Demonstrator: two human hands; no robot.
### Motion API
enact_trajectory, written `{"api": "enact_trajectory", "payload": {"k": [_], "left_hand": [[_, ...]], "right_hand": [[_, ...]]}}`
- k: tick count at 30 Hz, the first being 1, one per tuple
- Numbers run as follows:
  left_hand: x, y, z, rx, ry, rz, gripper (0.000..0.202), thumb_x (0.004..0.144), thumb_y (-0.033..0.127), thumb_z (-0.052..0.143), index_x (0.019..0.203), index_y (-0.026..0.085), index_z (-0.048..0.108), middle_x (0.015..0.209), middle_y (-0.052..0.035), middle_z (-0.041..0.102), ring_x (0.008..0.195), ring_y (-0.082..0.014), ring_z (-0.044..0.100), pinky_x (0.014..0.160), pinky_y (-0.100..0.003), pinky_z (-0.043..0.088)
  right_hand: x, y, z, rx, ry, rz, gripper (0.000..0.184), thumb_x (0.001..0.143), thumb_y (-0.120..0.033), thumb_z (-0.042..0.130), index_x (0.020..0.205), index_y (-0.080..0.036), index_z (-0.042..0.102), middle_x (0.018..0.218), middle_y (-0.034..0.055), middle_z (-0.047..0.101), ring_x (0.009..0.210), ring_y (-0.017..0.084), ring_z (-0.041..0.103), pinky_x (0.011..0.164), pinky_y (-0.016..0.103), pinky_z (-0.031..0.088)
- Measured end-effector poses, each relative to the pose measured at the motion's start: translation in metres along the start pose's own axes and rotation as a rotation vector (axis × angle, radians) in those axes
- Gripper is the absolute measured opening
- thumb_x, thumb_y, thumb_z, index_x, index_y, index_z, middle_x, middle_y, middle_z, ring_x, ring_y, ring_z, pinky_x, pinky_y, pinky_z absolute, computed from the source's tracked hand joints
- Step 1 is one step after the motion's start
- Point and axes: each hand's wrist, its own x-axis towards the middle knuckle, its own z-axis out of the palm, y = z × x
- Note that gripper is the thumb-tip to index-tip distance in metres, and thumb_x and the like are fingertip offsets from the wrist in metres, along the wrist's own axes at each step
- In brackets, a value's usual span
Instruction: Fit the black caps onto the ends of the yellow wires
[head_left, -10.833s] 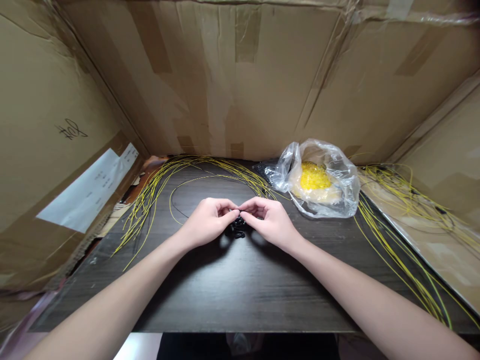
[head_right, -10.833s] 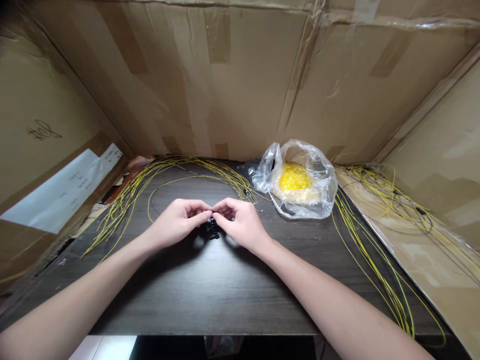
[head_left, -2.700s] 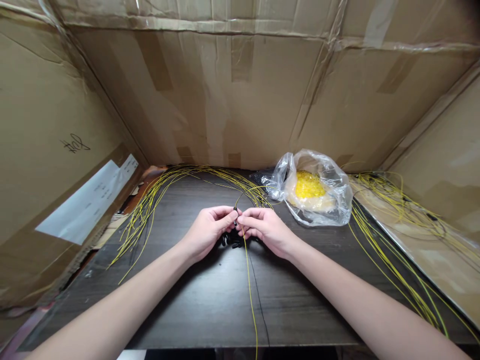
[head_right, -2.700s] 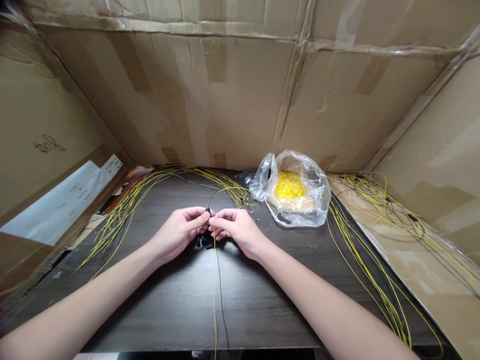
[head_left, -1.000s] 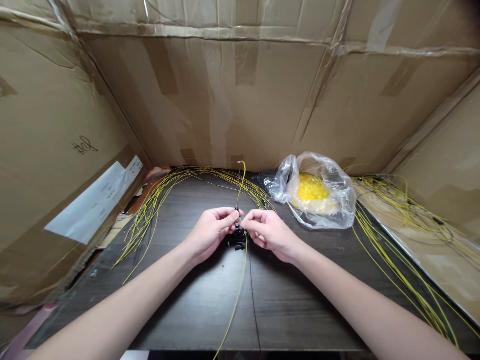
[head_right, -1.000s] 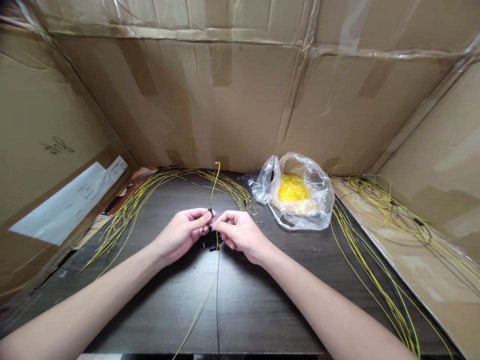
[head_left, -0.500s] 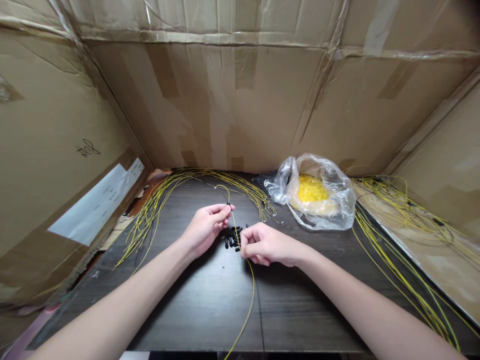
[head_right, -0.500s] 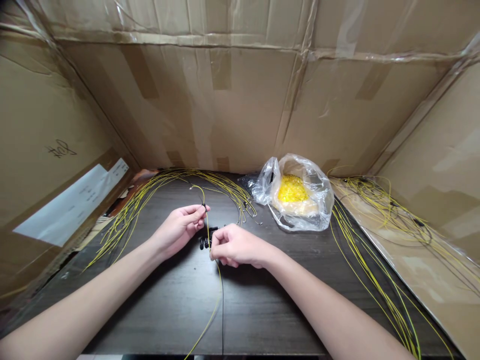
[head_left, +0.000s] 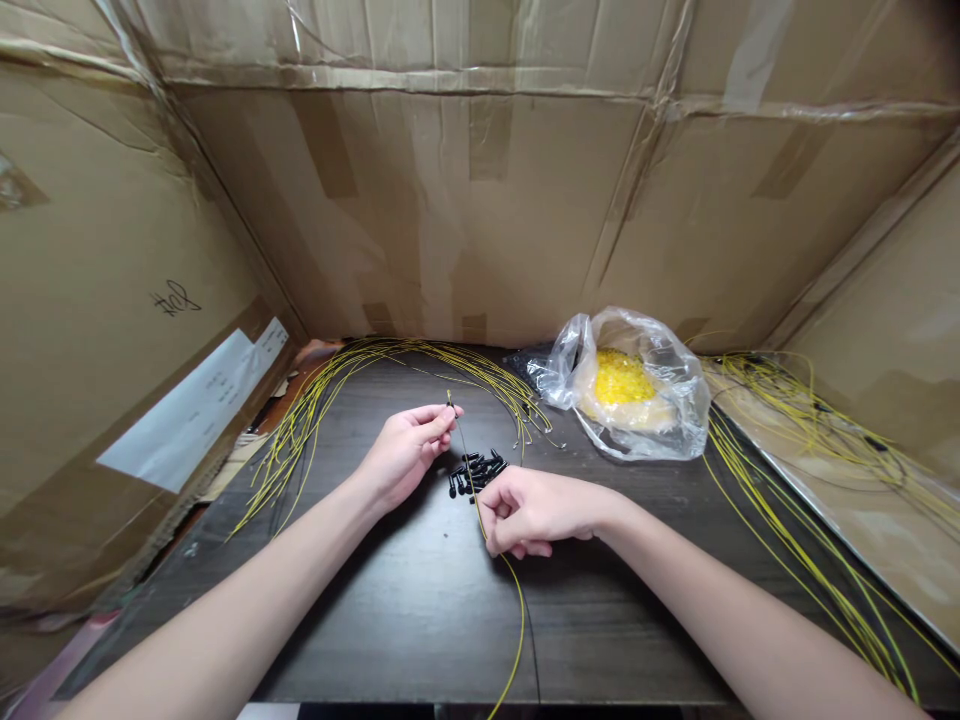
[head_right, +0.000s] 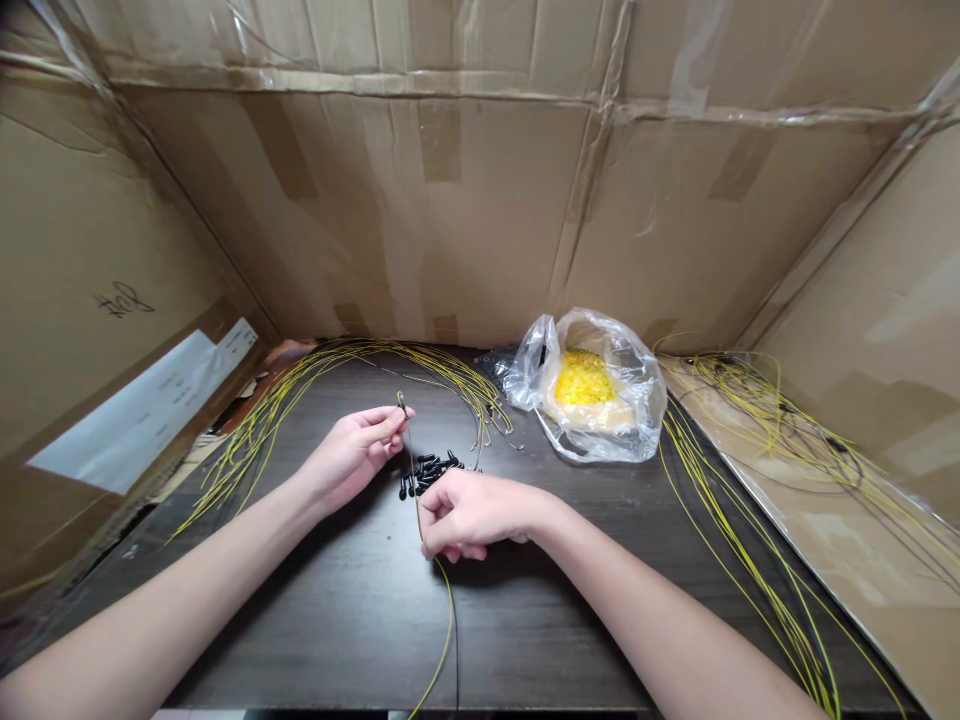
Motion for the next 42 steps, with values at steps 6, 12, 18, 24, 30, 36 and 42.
{"api": "enact_trajectory", "payload": {"k": [6,12,18,24,30,36,42], "left_hand": [[-0.003,0.008,0.001,-0.016,-0.053,0.014,0.023,0.073,0.026,0.083,0.088,0.010,0.076,0.075,-0.0025,0.060,0.064,-0.0065,0.050,0.060,-0.018,0.042],[-0.009,0.011,0.005,0.053,-0.158,0.012,0.022,0.075,0.028,0.081,0.089,0.012,0.076,0.071,-0.0017,0.058,0.063,-0.0078,0.048,0.059,-0.020,0.039],[-0.011,0.010,0.007,0.084,-0.169,0.024,0.023,0.076,0.029,0.081,0.089,0.012,0.076,0.072,-0.0016,0.057,0.064,-0.0084,0.045,0.059,-0.020,0.038],[-0.013,0.010,0.010,0.111,-0.168,0.025,0.026,0.073,0.031,0.083,0.089,0.013,0.076,0.072,-0.0024,0.058,0.063,-0.0097,0.046,0.061,-0.023,0.039],[-0.014,0.009,0.011,0.144,-0.159,0.048,0.026,0.073,0.033,0.082,0.088,0.013,0.076,0.070,-0.0020,0.058,0.063,-0.0099,0.046,0.061,-0.024,0.038],[-0.012,0.009,0.009,0.142,-0.131,0.082,0.024,0.074,0.031,0.082,0.088,0.013,0.076,0.076,-0.0028,0.060,0.064,-0.0086,0.046,0.060,-0.023,0.037],[-0.011,0.010,0.008,0.120,-0.133,0.088,0.023,0.074,0.030,0.082,0.088,0.013,0.076,0.075,-0.0023,0.061,0.063,-0.0083,0.046,0.060,-0.023,0.037]], "right_hand": [[-0.002,-0.009,-0.001,-0.041,0.205,-0.046,0.019,0.080,-0.032,0.067,0.077,-0.015,0.060,0.056,-0.0046,0.057,0.037,0.003,0.042,0.035,0.015,0.029],[0.003,-0.010,-0.003,0.105,0.613,-0.274,0.029,0.085,-0.045,0.063,0.084,-0.017,0.057,0.057,-0.0054,0.054,0.036,0.004,0.040,0.035,0.016,0.026],[0.007,-0.008,-0.003,0.033,0.680,-0.356,0.021,0.081,-0.035,0.067,0.085,-0.016,0.060,0.068,-0.0021,0.057,0.048,0.006,0.046,0.044,0.019,0.038],[0.009,-0.008,0.001,-0.010,0.639,-0.328,0.021,0.081,-0.035,0.067,0.079,-0.015,0.061,0.067,-0.0014,0.057,0.051,0.006,0.046,0.046,0.020,0.037],[0.009,-0.008,0.001,-0.010,0.630,-0.315,0.017,0.081,-0.030,0.066,0.076,-0.015,0.059,0.066,-0.0018,0.058,0.051,0.006,0.047,0.047,0.020,0.036],[0.008,-0.008,0.003,-0.012,0.613,-0.298,0.013,0.080,-0.025,0.065,0.074,-0.015,0.057,0.064,-0.0024,0.056,0.050,0.006,0.047,0.048,0.019,0.037],[0.008,-0.010,0.004,0.006,0.581,-0.275,0.013,0.079,-0.024,0.065,0.073,-0.015,0.056,0.061,-0.0031,0.056,0.048,0.006,0.046,0.047,0.019,0.035]]}}
